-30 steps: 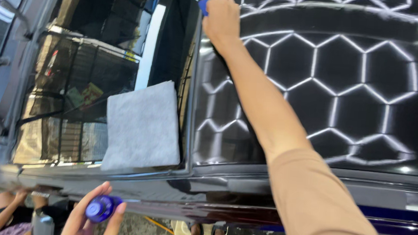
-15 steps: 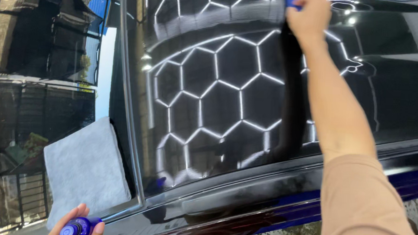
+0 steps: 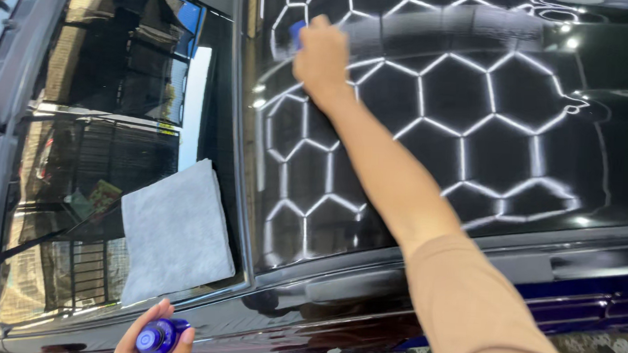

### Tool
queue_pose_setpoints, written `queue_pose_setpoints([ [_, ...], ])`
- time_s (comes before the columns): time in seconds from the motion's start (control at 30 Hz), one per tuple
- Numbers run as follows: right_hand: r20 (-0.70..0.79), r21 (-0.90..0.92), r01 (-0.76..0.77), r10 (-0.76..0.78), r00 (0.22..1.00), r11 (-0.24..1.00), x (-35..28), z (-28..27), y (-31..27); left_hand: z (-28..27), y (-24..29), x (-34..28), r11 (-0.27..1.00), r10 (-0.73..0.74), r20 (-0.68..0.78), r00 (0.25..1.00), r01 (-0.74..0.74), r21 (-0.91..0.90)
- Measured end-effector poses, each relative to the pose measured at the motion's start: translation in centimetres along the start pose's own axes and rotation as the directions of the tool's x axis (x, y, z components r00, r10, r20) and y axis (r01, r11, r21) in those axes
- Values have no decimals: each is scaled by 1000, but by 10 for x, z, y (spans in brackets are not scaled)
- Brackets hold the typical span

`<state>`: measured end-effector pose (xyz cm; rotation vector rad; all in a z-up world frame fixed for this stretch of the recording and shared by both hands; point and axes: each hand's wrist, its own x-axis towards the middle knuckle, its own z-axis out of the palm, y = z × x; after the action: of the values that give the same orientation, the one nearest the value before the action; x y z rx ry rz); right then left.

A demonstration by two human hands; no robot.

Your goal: The person applies a liquid from a small blue bottle onto a blue applicator pad and spreads it across the car's hood in a crosshatch pattern. They then use a gray microfiber towel to buff the treated area, repeating the application and buffing cycle on the same section.

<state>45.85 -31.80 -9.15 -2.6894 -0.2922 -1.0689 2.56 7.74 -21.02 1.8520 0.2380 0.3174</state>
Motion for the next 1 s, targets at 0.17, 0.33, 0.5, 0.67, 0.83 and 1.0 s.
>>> queue_pose_setpoints([
  [0.17,86,133,32,-44,995,991,-22,30,-118,-37,-66,-8,991,-58,-44,997,63,122],
  [0.33,70,220,119,-137,988,968,-36,-18,-42,-29,-60,-7,998,23,-24,999,-22,65],
  [0.5,-91,-53,-49,44,995,997,-70,-170,152,-8,11,4,997,-6,54,999,2,72],
  [0.67,-91,-91,-460,452,887,883,-114,-244,239,10,83,6,996,-71,42,997,73,-49],
  [0.83,-81,22,-166,167,983,986,-85,-144,114,15,115,-7,992,-15,60,998,23,-127],
  [1.0,57,241,-83,71,996,967,-73,-58,-86,10,133,-31,985,-121,18,992,122,-118],
])
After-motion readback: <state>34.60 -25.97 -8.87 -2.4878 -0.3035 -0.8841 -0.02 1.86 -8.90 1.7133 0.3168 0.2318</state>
